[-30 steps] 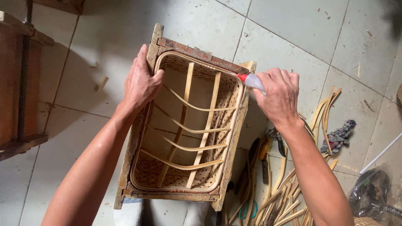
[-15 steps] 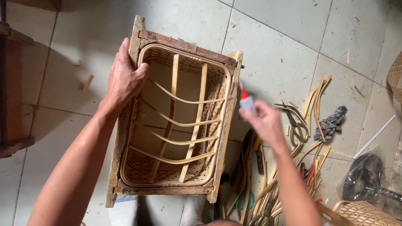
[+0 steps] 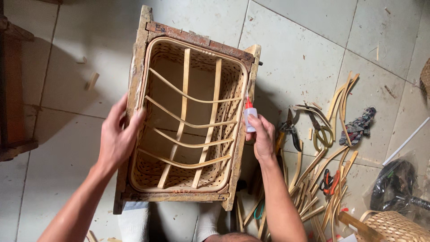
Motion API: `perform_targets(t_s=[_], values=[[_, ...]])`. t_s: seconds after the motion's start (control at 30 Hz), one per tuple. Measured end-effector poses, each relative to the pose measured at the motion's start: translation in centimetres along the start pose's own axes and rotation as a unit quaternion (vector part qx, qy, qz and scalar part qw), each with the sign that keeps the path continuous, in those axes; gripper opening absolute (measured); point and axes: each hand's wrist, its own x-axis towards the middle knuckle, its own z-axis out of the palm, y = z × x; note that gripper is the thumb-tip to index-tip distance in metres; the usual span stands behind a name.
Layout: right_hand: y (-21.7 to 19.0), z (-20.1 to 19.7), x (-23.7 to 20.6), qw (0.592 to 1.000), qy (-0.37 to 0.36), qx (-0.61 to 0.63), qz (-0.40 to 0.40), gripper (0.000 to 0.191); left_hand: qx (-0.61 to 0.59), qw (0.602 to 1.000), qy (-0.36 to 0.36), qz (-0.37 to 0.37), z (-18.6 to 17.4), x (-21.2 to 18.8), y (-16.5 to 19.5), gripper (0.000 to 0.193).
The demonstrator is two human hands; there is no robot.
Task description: The person sits on the floor repairing a woven bamboo basket held in a wooden frame. They squeeze glue along the basket rim, trim and shape bamboo strips with a knife and pliers, tuck and press strips into the rim, and tap the rim with a hammer to seat the pieces.
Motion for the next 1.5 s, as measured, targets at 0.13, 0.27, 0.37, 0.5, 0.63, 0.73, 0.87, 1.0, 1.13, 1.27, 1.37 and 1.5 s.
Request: perform_targets(t_s=[0.13,0.27,0.37,0.5,0.63,0.73,0.87,1.0,1.13,1.27,1.37,1.5], values=[[0.1,-0.2,0.8,0.999,0.013,0.01,0.031,0.042,-0.045,0.998,-0.003,-0.043,-0.8,-5.2,-1.0,0.064],[0.1,-0.1,0.6,0.999,0.015,0.003,0.031,0.045,-0.066,0.993,0.003,-0.102,-0.9,-6.5,-1.5,0.063],[0.2,0.3,-1.2,1.0,0.014,-0.021,0.003,0.044,-0.052,0.997,0.007,-0.052,-1.1,-6.3,-1.6,0.061],[1.1,0.3,-5.2,1.0,0.015,-0.009,0.015,0.041,-0.058,0.995,0.006,-0.084,-1.1,-6.5,-1.6,0.062],[2.1,-0.1,-6.5,1.0,0.003,0.005,0.014,0.04,-0.069,0.995,0.005,-0.076,-0.9,-6.7,-1.7,0.062],[2.3,-0.3,-5.9,1.0,0.004,0.005,0.021,0.04,-0.076,0.995,0.006,-0.059,-0.8,-6.7,-1.6,0.061],[2.6,-0.4,-5.2,0.999,0.013,0.007,0.037,0.04,-0.09,0.992,0.006,-0.084,-0.9,-6.7,-1.5,0.062],[3.3,-0.5,-6.1,0.999,0.023,0.009,0.027,0.04,-0.076,0.995,0.005,-0.062,-0.9,-6.9,-1.6,0.062],[3.7,-0.4,-7.4,0.998,0.016,-0.058,-0.011,0.04,-0.084,0.994,0.007,-0.069,-0.8,-6.9,-1.8,0.062],[2.6,-0.2,-5.7,0.996,0.0,-0.06,-0.059,0.041,-0.074,0.996,0.008,-0.049,-0.8,-6.9,-1.8,0.061],[1.5,-0.1,-3.5,0.998,0.009,-0.051,-0.04,0.042,-0.086,0.995,0.008,-0.042,-0.8,-6.9,-1.7,0.061],[0.9,-0.1,-2.3,0.999,0.017,-0.046,-0.001,0.043,-0.076,0.993,0.006,-0.091,-1.0,-6.8,-1.6,0.062]])
